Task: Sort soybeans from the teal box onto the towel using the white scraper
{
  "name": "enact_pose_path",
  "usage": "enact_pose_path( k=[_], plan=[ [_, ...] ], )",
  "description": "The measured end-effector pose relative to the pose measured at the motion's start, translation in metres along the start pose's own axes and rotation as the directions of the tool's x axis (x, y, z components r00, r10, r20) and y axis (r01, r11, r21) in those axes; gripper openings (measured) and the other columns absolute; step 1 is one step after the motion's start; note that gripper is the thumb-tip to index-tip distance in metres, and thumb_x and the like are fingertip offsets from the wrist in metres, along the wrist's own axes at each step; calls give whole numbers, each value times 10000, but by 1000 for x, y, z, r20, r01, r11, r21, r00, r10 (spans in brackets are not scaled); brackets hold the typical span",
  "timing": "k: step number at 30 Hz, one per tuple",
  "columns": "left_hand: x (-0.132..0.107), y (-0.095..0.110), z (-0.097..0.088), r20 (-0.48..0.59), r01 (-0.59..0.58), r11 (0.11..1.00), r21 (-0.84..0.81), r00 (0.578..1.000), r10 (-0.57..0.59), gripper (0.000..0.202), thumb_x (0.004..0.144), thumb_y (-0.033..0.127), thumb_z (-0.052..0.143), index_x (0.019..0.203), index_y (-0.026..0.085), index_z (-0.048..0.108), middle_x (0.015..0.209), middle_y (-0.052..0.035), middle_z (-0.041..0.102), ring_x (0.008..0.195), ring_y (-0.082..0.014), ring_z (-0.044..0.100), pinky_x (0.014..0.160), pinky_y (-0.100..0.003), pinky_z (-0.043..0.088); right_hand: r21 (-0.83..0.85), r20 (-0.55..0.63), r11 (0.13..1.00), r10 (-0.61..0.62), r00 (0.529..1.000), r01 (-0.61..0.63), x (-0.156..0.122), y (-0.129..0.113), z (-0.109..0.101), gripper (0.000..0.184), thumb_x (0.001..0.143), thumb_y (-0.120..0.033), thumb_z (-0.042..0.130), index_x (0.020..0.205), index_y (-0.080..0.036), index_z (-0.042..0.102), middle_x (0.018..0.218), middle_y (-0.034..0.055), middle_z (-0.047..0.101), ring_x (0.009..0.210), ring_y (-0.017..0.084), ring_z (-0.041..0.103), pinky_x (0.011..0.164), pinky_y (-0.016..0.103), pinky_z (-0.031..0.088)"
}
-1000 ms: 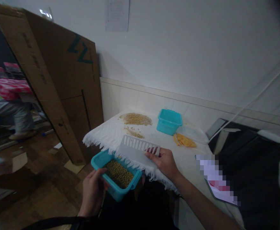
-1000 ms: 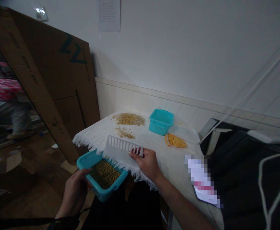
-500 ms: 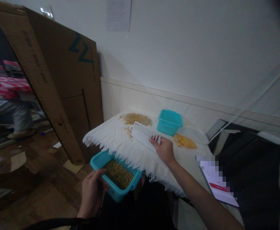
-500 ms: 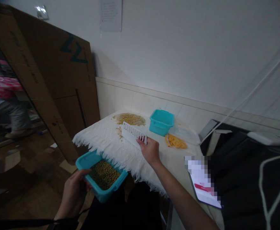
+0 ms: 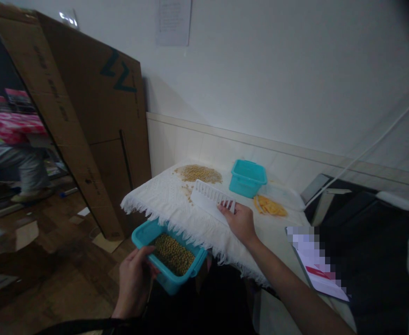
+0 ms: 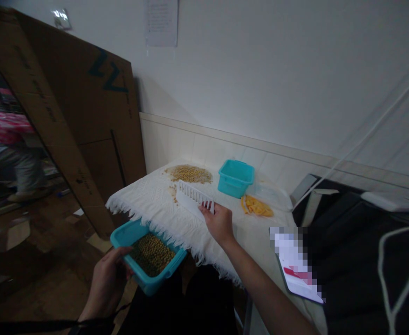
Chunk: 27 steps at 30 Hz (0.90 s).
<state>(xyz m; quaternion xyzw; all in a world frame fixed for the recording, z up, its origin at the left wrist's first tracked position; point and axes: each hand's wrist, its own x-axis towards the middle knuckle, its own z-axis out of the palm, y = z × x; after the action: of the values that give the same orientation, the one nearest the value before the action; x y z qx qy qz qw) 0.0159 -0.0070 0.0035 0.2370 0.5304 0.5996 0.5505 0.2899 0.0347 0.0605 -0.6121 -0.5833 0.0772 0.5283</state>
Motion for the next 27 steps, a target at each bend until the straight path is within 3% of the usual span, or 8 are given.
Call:
enact_pose_path(
  k=[9, 27],
  plan=[
    [-3, 4, 3, -11, -1, 1000, -10, 1000, 1, 250, 504, 365, 785, 439, 204, 605, 336, 6, 516, 286, -130, 434, 337, -254, 311, -18, 36, 1000, -8, 999, 9, 5, 2, 7, 360, 816, -498, 699, 693, -167, 768, 640, 70, 748, 547, 214, 629, 540, 292, 427],
    [16, 6, -7, -28, -16, 1000, -27, 999, 15, 242, 506, 352, 799, 460, 190, 626, 352, 1, 538, 294, -142, 464, 334, -254, 321, 171, 193, 983, 25, 981, -59, -5, -14, 17, 338, 774, -484, 726, 748, -160, 814, 684, 61, 771, 579, 218, 653, 535, 289, 474]
  ],
)
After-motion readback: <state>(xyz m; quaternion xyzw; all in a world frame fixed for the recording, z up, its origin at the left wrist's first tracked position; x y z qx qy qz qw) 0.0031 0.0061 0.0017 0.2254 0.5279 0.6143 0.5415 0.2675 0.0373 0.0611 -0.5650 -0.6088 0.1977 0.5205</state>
